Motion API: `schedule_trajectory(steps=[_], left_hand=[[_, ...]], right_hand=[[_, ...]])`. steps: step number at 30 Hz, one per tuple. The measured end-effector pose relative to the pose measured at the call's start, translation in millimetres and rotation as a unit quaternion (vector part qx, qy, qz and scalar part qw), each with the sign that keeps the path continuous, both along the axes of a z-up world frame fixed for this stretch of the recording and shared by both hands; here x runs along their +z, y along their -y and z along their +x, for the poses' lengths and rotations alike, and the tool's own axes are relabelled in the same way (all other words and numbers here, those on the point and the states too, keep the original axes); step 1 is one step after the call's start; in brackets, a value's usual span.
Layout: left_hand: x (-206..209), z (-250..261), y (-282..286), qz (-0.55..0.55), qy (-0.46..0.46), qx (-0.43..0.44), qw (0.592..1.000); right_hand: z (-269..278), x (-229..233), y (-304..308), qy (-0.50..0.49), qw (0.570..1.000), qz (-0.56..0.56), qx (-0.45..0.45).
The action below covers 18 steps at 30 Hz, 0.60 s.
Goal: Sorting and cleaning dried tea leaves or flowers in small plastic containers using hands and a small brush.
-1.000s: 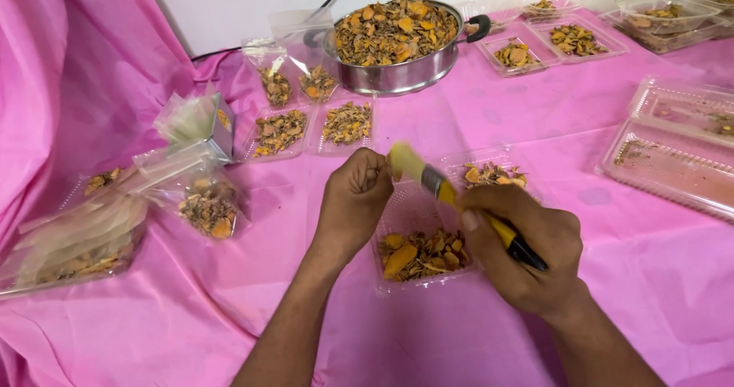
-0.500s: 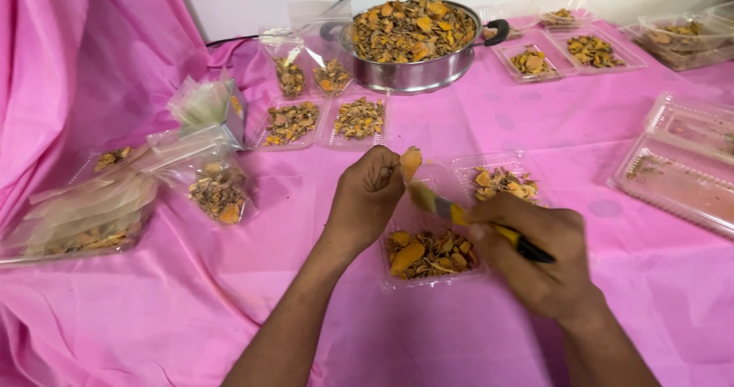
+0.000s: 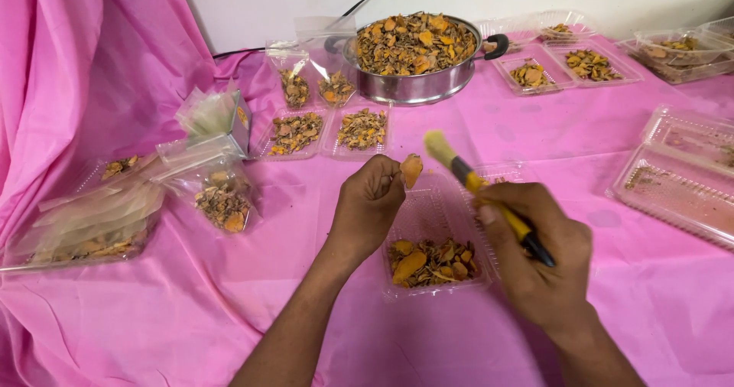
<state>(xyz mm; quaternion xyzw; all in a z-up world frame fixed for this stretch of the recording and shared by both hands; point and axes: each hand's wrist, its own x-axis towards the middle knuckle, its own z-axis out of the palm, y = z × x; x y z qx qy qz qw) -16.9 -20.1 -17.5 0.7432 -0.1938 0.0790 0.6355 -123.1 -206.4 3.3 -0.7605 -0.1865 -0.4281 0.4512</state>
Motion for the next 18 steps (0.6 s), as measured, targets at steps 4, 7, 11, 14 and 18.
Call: schedule_trajectory(steps=[4,7,11,14,18], left_hand=[[2.6,-0.2,-0.7,0.001,-0.008,0.010,1.000],[4.0,-0.9,-1.3,-0.001,-0.023,0.010,1.000],[1.2,0.2,-0.2,-0.013,-0.025,-0.005,1.000],[-0.4,2.4,-1.7,-0.022,-0.047,-0.002,0.999],[-4.8,5.3,-1.9,-0.012,-0.034,0.004,0.999]], right_hand=[[0.9,0.0,0.9,-0.043,0.995,-0.049,0.072],[-0.5,-0.8,0.6,-0.047,0.998,-0.021,0.029],[2.9,2.1,-4.2,-0.016,0.997,-0.005,0.081],[0.7,1.3,-1.0,-0.076,0.993,-0.057,0.074],[-0.5,2.0,-0.9,-0.055,0.995,-0.029,0.080]])
